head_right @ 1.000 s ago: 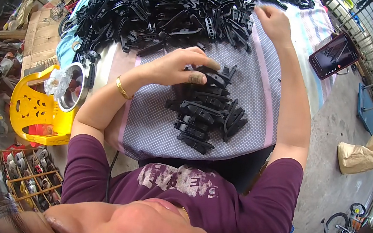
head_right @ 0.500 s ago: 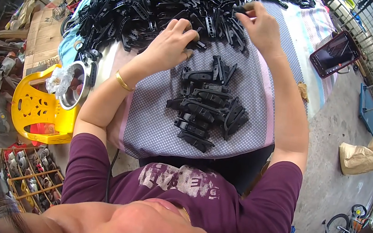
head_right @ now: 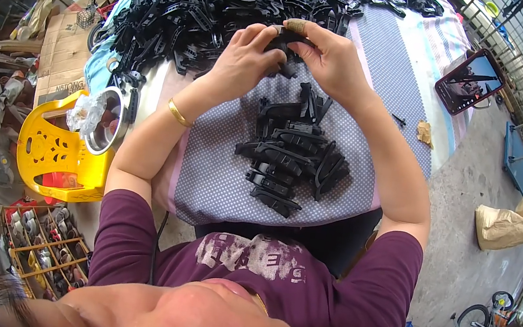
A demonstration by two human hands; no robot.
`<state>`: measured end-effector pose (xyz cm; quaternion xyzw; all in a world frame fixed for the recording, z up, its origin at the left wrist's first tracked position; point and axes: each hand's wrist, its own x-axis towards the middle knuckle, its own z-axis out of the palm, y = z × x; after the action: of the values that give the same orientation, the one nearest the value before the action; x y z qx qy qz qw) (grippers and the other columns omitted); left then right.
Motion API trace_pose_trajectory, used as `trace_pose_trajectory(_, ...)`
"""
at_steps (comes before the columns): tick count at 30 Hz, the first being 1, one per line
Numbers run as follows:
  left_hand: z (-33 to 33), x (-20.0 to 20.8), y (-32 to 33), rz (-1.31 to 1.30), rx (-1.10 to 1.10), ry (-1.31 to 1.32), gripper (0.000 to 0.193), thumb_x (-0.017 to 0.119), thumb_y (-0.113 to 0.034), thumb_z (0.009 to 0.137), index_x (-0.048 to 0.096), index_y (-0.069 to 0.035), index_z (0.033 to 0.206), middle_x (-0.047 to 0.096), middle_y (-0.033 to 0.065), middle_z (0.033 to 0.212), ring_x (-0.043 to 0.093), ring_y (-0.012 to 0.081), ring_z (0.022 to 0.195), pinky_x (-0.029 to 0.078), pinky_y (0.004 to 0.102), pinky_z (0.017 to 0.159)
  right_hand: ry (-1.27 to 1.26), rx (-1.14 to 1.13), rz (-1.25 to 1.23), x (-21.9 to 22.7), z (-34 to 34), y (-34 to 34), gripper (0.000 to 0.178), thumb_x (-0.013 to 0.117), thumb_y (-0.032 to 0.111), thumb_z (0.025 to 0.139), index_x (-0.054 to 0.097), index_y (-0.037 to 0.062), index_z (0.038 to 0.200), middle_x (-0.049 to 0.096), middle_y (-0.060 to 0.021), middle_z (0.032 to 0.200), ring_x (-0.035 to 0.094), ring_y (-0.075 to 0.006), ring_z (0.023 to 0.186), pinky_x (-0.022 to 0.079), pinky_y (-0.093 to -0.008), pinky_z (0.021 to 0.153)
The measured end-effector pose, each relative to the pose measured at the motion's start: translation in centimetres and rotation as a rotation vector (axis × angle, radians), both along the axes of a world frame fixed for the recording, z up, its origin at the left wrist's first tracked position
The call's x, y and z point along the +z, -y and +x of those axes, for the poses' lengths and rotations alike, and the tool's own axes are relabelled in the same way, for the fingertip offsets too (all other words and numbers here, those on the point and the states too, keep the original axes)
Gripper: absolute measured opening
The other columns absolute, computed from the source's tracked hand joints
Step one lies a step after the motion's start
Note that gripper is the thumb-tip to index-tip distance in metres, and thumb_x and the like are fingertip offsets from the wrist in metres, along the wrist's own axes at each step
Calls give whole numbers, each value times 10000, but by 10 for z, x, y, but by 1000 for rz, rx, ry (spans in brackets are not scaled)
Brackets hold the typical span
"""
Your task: Assembling small black plastic components by hand on a table.
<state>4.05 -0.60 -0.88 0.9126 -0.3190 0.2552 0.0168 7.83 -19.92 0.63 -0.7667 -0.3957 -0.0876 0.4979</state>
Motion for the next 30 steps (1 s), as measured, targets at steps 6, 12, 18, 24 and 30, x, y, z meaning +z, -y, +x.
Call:
trace_pose_trajectory(6,-9,14,4,-876,-103,-459,198,586,-6,806,502,-23,984,585,115,971,586,201,897,477,314,784,202,-78,163,13,-13,-2,301,659,44,775,602,12,1070,650,-103,989,633,-179,858,529,-283,719)
trace_pose_trajectory(12,-11,19,3,-1162,-76,-915,150,484,-21,874,531,16,1011,622,76,833,600,110,681,491,227,612,507,-62,-77,13,-19,-6,280,672,26,717,632,14,994,657,-90,890,626,-221,788,515,-302,660)
trace_pose_trajectory(18,-7,15,-7,-1643,-376,-1347,299,501,-119,905,526,55,1147,615,129,984,618,159,825,524,266,740,428,-121,-156,7,-15,-4,384,674,40,719,583,28,1091,648,-79,855,619,-219,734,508,-292,617)
trace_pose_trajectory(24,-15,14,2,-1350,-159,-1093,328,586,-102,859,533,64,1137,633,112,964,631,172,876,523,269,769,547,-122,-274,5,-22,-5,449,672,57,720,552,48,1153,653,-71,867,622,-209,723,512,-297,603)
trace_pose_trajectory(30,-16,21,4,-1217,-140,-876,330,587,1,823,535,61,1144,634,93,984,616,132,836,514,258,782,336,-123,-120,5,-17,-7,471,704,101,702,555,24,1142,642,-96,930,616,-206,812,490,-293,744)
